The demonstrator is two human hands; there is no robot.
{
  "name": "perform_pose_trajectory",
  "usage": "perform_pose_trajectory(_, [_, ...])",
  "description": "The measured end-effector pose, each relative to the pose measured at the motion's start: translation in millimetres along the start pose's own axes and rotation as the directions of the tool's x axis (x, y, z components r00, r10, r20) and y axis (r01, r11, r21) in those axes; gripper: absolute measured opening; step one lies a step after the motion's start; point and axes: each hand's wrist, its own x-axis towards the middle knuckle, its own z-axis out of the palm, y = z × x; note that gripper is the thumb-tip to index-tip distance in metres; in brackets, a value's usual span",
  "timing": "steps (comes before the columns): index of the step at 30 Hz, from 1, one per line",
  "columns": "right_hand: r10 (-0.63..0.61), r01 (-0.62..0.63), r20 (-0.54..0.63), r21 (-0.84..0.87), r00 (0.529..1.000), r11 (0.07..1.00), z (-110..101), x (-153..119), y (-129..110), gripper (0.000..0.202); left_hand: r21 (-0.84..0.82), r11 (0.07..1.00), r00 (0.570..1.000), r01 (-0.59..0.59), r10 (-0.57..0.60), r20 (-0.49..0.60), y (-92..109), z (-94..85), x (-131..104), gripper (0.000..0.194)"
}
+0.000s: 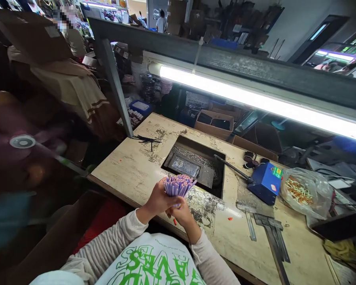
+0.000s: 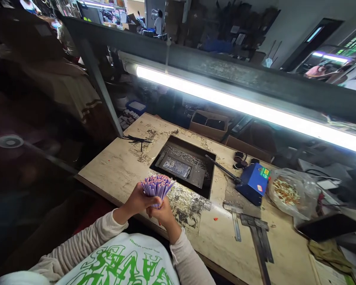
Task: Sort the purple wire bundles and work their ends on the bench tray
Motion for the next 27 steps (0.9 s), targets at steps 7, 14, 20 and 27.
perform_pose_trajectory(7, [0.048, -0.286, 0.495, 0.417, 0.867, 0.863, -3, 1, 1, 0.038, -0.348, 0.886, 0.876, 0.307, -0.12, 0.466, -4, -24.8, 12, 0.059])
perform_pose_trajectory(14, [0.313, -0.308, 0.4, -0.079, 0.862, 0.948, -21, 10, -3, 0.052, -0.442, 0.829, 0.938, 0.343, -0.274, 0.213, -12, -28.4, 12, 0.044])
perform_pose_trajectory(20, [0.214, -0.201, 0.018, -0.284, 0.977, 0.938, -40, 9, -9, 0.052, -0.081, 0.988, 0.991, 0.135, -0.135, 0.014, -46, -42.1, 13, 0.042])
perform_pose_trajectory(27, [0.064, -0.09, -0.079, -0.403, 0.995, 0.911, -48, 14, 14, 0.053, 0.003, 0.991, 0.979, 0.136, -0.135, 0.152, -84, -61.1, 18, 0.056])
